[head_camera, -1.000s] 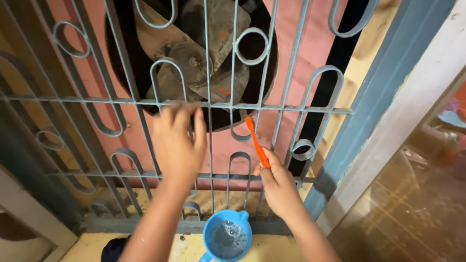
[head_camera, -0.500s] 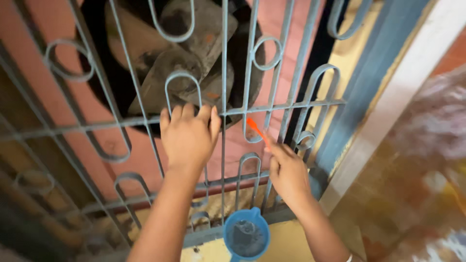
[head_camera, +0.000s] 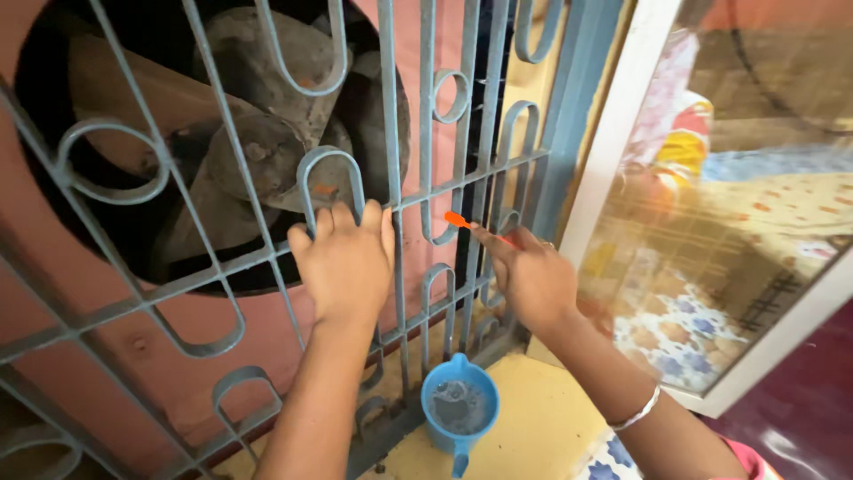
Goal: The person scrubs the metal grill of a wall-mounted exhaust fan using an orange toothbrush. They repeatedly dip the toothbrush into a blue plastic cup containing a soapy liquid and scrub the bars and circular frame of the fan grill.
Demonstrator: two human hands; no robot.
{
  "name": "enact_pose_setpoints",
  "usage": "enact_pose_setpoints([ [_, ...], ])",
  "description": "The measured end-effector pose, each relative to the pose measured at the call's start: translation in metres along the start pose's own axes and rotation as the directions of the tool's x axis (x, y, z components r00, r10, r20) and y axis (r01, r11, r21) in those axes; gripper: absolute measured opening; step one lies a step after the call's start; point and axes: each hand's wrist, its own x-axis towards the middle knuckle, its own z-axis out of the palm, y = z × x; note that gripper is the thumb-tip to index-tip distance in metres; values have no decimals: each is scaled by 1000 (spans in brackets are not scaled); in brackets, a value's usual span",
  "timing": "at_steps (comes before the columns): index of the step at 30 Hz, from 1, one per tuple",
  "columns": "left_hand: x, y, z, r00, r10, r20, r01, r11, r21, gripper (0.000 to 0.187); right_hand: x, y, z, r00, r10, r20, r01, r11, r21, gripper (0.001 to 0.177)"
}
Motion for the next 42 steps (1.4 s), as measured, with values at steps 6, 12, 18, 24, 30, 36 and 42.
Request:
enact_pose_setpoints([
  [6, -3, -5, 8, 1000, 4, 30, -3, 999, -41, 28, -20, 6, 13, 998, 24, -63, -4, 954, 300, 37],
  [12, -5, -5, 12, 999, -9, 49, 11, 999, -43, 28, -12, 12, 14, 713, 235, 661, -699, 309, 645, 41],
  [18, -5, -8, 12, 998, 4, 58, -1, 999, -49, 28, 5, 15, -10, 987, 92, 135, -87, 995, -41, 49],
  [24, -5, -7, 11, 1000, -14, 2, 14, 997, -82, 25, 1, 5, -18, 991, -70, -113, 40, 968, -249, 45],
  [30, -7, -5, 10, 997, -23, 69, 29, 996, -80, 27, -23, 2, -2, 684, -30, 729, -242, 933, 266, 25],
  [36, 2, -5, 3, 996, -34, 80, 41, 995, -90, 30, -5, -5, 11, 780, -41, 624, -378, 764, 523, 36],
  [42, -1, 0, 7, 995, -43, 88, 50, 995, -83, 32, 1, 16, 10, 992, 124, 33, -128, 936, 328, 35],
])
